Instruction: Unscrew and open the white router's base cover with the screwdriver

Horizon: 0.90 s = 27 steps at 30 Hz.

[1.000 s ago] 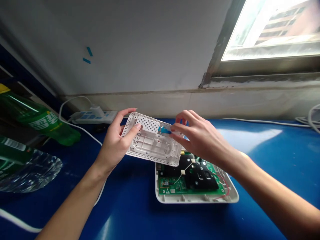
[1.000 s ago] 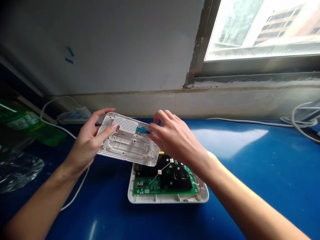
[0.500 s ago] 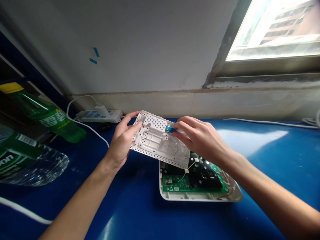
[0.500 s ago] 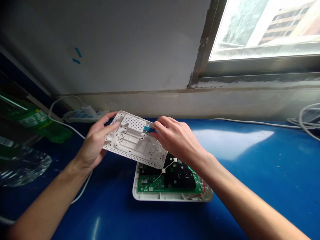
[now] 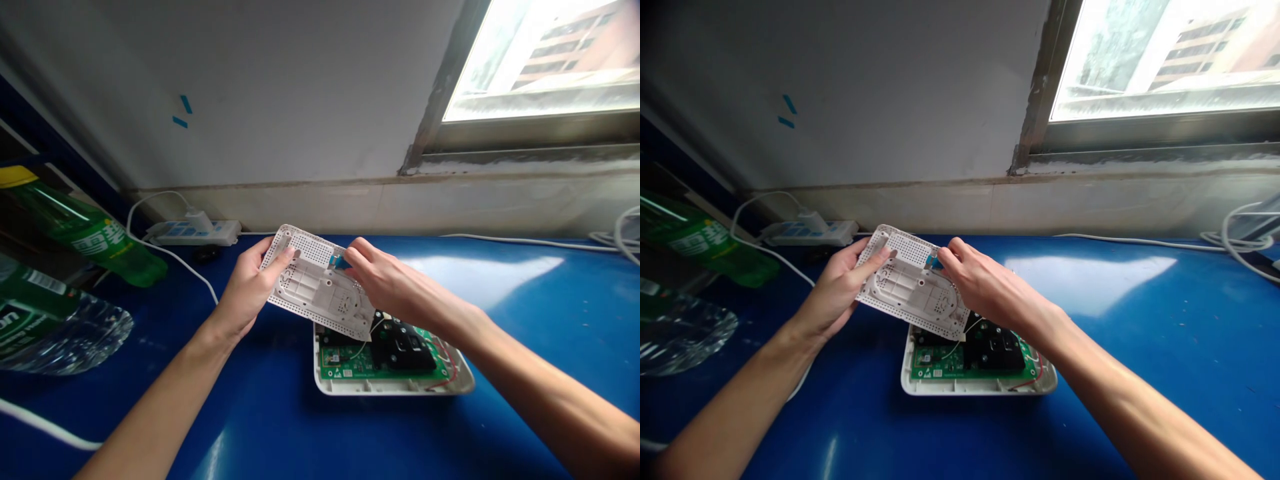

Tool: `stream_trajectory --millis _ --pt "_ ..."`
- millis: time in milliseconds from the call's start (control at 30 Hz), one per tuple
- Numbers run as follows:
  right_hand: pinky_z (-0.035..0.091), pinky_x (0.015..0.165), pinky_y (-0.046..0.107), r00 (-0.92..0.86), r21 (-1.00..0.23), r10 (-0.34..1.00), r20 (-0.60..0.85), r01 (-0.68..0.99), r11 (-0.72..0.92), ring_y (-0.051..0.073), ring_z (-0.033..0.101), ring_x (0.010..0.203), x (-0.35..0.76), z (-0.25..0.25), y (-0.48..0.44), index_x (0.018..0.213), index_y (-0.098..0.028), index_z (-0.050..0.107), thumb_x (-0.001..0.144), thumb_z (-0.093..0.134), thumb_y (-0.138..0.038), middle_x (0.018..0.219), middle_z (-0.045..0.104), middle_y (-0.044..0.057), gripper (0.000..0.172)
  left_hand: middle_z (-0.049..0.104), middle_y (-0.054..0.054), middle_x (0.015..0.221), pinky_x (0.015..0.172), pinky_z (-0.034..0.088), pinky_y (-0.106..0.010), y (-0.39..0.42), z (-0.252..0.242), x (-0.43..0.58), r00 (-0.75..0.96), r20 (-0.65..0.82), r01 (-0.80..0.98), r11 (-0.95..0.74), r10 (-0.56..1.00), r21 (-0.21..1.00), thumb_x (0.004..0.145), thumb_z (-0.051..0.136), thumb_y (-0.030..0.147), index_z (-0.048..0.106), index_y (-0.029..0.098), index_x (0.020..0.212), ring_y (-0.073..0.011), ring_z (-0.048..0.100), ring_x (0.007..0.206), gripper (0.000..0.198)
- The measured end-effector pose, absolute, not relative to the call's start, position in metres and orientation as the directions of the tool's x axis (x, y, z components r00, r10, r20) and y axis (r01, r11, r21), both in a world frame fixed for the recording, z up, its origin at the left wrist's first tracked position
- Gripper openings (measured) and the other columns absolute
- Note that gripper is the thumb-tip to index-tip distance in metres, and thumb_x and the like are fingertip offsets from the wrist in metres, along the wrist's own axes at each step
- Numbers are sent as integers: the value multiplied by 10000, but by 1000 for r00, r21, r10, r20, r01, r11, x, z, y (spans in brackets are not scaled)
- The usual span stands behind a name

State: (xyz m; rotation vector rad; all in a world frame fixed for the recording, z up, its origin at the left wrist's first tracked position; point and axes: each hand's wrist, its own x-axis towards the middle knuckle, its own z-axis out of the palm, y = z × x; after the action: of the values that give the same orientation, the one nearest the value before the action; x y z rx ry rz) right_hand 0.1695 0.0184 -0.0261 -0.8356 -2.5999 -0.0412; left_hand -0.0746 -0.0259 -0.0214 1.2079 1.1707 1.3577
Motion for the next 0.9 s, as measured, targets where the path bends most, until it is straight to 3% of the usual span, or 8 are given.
stream_trajectory --millis 233,433,600,900 --pt "334 571 310 -768 -107 505 394 508 855 154 438 657 170 -29 25 1050 -178 511 1098 506 -171 991 555 55 49 803 -114 1160 949 600 -362 -26 -23 -73 -115 117 -35 -122 986 992 894 845 417 762 172 1240 -262 779 988 432" --pt "343 580 313 -771 -69 487 410 506 860 165 457 668 171 -31 26 1044 -184 517 1108 472 -182 983 568 64 78 807 -121 1148 839 622 -342 -26 -23 -71 -170 136 -11 -140 976 990 861 871 447 774 171 1201 -283 781 983 449" --pt "351 583 304 -768 -64 487 415 509 858 164 482 677 170 -31 26 1030 -180 524 1096 475 -172 972 572 65 82 805 -120 1157 897 617 -355 -27 -24 -70 -176 143 -1 -146 974 989 859 873 449 776 175 1197 -279 778 1005 446" --pt "194 520 312 -720 37 638 271 671 741 126 434 517 176 -26 29 1187 -178 587 1141 425 -410 861 624 25 286 798 -117 1177 861 613 -335 -27 -30 -67 -179 173 -3 -176 969 984 884 847 470 757 180 1234 -273 773 1003 464"
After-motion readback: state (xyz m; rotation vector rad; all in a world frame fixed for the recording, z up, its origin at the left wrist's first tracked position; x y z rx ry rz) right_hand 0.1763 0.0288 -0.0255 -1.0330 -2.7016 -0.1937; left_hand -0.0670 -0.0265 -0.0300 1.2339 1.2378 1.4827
